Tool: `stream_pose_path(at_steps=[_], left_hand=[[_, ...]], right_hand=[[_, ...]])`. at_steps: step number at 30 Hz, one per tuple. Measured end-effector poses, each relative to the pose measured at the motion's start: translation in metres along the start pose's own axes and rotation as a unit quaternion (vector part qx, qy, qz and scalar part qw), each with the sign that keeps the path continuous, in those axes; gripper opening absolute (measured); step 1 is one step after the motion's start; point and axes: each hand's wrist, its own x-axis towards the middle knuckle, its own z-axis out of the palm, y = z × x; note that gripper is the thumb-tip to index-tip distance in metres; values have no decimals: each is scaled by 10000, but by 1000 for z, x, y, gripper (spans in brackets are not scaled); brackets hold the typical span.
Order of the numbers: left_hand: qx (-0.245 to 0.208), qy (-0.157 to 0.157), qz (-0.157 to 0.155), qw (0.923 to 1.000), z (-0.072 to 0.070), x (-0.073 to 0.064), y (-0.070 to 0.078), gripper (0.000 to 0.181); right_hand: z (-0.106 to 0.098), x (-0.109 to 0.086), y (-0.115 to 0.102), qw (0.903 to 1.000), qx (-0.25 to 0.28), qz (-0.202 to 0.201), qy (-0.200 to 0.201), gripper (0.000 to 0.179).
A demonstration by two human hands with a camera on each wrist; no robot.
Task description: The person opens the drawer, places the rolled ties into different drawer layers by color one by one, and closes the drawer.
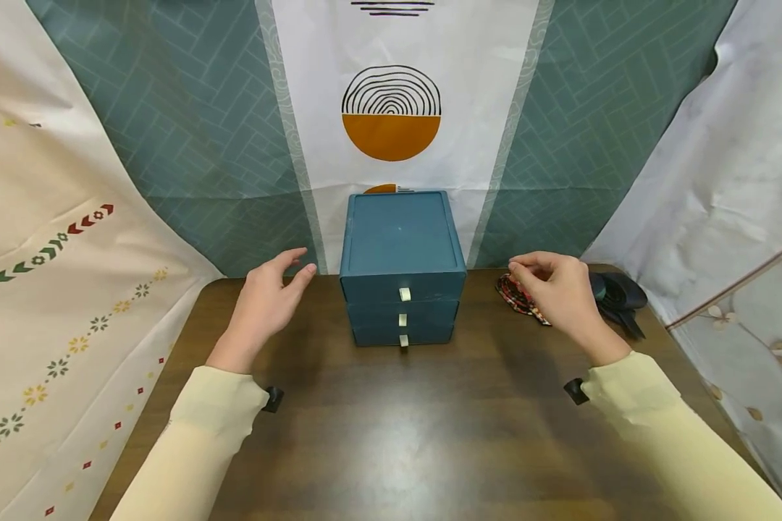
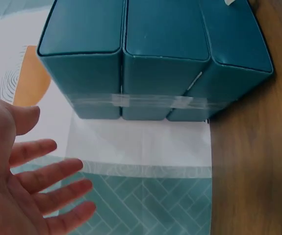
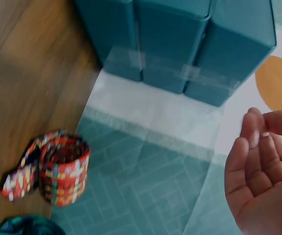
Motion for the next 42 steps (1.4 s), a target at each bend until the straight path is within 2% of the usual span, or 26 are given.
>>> stream_pose_path(at_steps=[6, 10, 14, 21, 24, 29, 35, 42], left_hand=[[-440, 145, 298, 9985, 9, 8, 12, 46], [-814, 157, 434, 9956, 15, 14, 21, 40], [-1099, 56, 433, 9930, 20, 20, 28, 42], [-1385, -154, 351, 9896, 25, 23, 31, 42], [-1567, -199, 326, 9869, 26, 25, 30, 41], [-1990, -328, 244, 9792, 30, 29, 26, 40], [-2638, -533, -35, 9631, 32, 30, 22, 43], [-2991, -749, -306, 9508, 31, 28, 23, 46]], right_hand=[[4, -7, -33, 9940, 999, 37, -439, 13], [9, -14, -56, 9918, 1182, -222, -425, 12], [15, -18, -67, 9878, 1421, -409, -487, 15], [27, -20, -76, 9723, 1780, -292, -1488, 20], [34, -21, -78, 9649, 1945, -267, -1742, 22], [52, -19, -72, 9597, 2010, -242, -1950, 28], [77, -15, -62, 9539, 2040, -405, -2165, 31], [89, -12, -62, 9532, 2041, -376, -2199, 29]])
